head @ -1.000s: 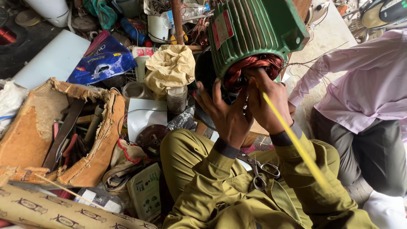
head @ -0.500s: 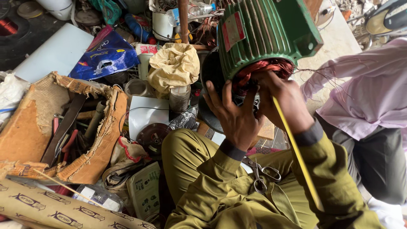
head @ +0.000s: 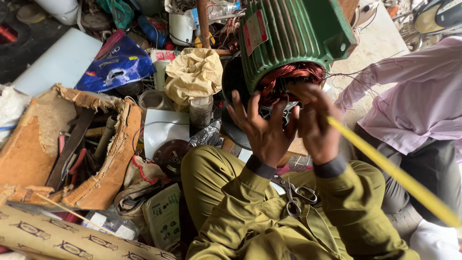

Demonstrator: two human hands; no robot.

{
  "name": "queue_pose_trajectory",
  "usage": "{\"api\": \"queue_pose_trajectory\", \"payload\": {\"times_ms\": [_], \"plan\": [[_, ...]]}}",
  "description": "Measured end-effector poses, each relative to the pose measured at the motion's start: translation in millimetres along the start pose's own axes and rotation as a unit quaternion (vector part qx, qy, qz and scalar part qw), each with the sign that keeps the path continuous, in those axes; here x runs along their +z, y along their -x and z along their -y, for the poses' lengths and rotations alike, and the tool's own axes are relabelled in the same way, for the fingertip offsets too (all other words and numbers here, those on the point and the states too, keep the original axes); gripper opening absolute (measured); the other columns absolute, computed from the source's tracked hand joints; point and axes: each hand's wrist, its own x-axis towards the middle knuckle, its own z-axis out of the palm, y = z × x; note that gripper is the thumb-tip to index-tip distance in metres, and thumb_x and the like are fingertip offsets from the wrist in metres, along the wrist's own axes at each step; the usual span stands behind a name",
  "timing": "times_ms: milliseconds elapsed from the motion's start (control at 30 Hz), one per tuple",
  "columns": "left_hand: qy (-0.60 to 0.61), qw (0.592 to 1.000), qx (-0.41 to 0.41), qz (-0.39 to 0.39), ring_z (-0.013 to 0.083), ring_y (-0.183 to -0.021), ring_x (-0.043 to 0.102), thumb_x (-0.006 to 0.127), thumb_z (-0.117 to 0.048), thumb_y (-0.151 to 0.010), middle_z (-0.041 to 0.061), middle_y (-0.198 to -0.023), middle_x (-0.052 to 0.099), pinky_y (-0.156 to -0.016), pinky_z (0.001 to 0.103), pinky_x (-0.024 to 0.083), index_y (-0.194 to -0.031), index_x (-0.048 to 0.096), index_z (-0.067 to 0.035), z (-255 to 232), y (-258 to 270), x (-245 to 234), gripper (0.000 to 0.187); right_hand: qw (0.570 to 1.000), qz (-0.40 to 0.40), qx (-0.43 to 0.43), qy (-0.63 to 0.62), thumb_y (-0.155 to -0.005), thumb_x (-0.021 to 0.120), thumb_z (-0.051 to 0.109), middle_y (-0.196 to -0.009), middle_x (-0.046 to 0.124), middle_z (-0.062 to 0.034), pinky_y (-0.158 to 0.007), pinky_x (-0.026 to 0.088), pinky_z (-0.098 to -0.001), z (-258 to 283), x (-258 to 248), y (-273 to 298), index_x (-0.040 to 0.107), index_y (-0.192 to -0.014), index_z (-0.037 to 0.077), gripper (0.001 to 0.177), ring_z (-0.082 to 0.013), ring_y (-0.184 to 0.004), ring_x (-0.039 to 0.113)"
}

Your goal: The person sits on the floor and uses a yellow plastic stick to push copper windings into the slots of a green motor stator. They then use scissors to cut a small piece of white insulating material and insert it into the stator before continuing to adjust the windings.

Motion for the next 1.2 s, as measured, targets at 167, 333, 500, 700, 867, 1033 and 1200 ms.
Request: {"api": "queue_pose_trajectory", "payload": {"times_ms": [167,333,500,700,867,1033,1200], "plan": [[0.058,0.998,-0.007,-0.026,0.0519,-0.160,0.013,0.067,-0.045,-0.106,0.018,-0.160,0.023,-0.129,0.075,0.021,-0.140,0.063,-0.023,4,0,-2,0.040,0.995,-0.073,0.048,-0.046,-0.113,0.043,0.001,-0.133,0.068,-0.0186,-0.110,0.052,-0.0301,-20,15,7,0.056,-0.135,-0.007,0.027,-0.0207,-0.126,0.067],[-0.001,0.998,-0.041,0.044,0.0534,-0.157,0.009,0.071,-0.040,-0.095,0.022,-0.164,0.020,-0.125,0.076,0.014,-0.135,0.069,-0.026,-1,-7,-12,0.042,0.961,-0.095,0.127,-0.227,-0.113,0.046,0.004,-0.132,0.067,-0.0172,-0.107,0.052,-0.0288,-16,19,3,0.059,-0.134,-0.007,0.027,-0.0188,-0.123,0.066],[0.118,0.985,-0.108,0.069,0.0522,-0.164,0.007,0.069,-0.014,-0.088,0.021,-0.172,0.019,-0.133,0.066,0.016,-0.138,0.069,-0.030,-4,-8,-23,0.052,0.948,-0.112,0.223,-0.199,-0.107,0.045,0.003,-0.125,0.074,-0.0156,-0.060,0.037,-0.0218,-5,14,5,0.062,-0.130,-0.005,0.030,-0.0109,-0.074,0.053],[0.118,0.988,-0.074,0.074,0.0540,-0.161,0.008,0.073,-0.015,-0.096,0.020,-0.170,0.020,-0.131,0.066,0.017,-0.127,0.074,-0.023,-1,-10,-25,0.032,0.996,-0.020,0.070,-0.043,-0.103,0.037,-0.009,-0.122,0.072,-0.0128,-0.093,0.050,-0.0264,2,7,3,0.061,-0.120,-0.006,0.029,-0.0107,-0.105,0.064],[0.111,0.989,-0.052,0.081,0.0525,-0.160,0.016,0.072,-0.021,-0.099,0.018,-0.167,0.026,-0.131,0.064,0.022,-0.124,0.076,-0.021,6,-18,-24,0.026,0.987,0.035,0.029,0.152,-0.091,0.044,-0.014,-0.091,0.067,-0.0142,-0.061,0.049,-0.0299,12,2,-3,0.065,-0.122,0.002,0.041,-0.0171,-0.065,0.061],[0.075,0.993,-0.044,0.083,0.0526,-0.159,0.017,0.069,-0.025,-0.101,0.018,-0.166,0.027,-0.130,0.065,0.023,-0.126,0.076,-0.022,5,-21,-27,0.027,0.971,0.116,0.030,0.205,-0.088,0.054,-0.010,-0.071,0.058,-0.0139,-0.056,0.045,-0.0327,14,-16,-15,0.069,-0.121,0.008,0.040,-0.0244,-0.056,0.059],[0.010,0.994,-0.050,0.099,0.0546,-0.156,0.013,0.068,-0.028,-0.099,0.022,-0.165,0.024,-0.123,0.074,0.016,-0.136,0.070,-0.024,-7,-18,-33,0.037,0.985,0.100,0.017,0.143,-0.090,0.052,-0.011,-0.079,0.061,-0.0126,-0.059,0.047,-0.0287,10,-16,-7,0.068,-0.128,0.006,0.044,-0.0188,-0.061,0.061]]}}
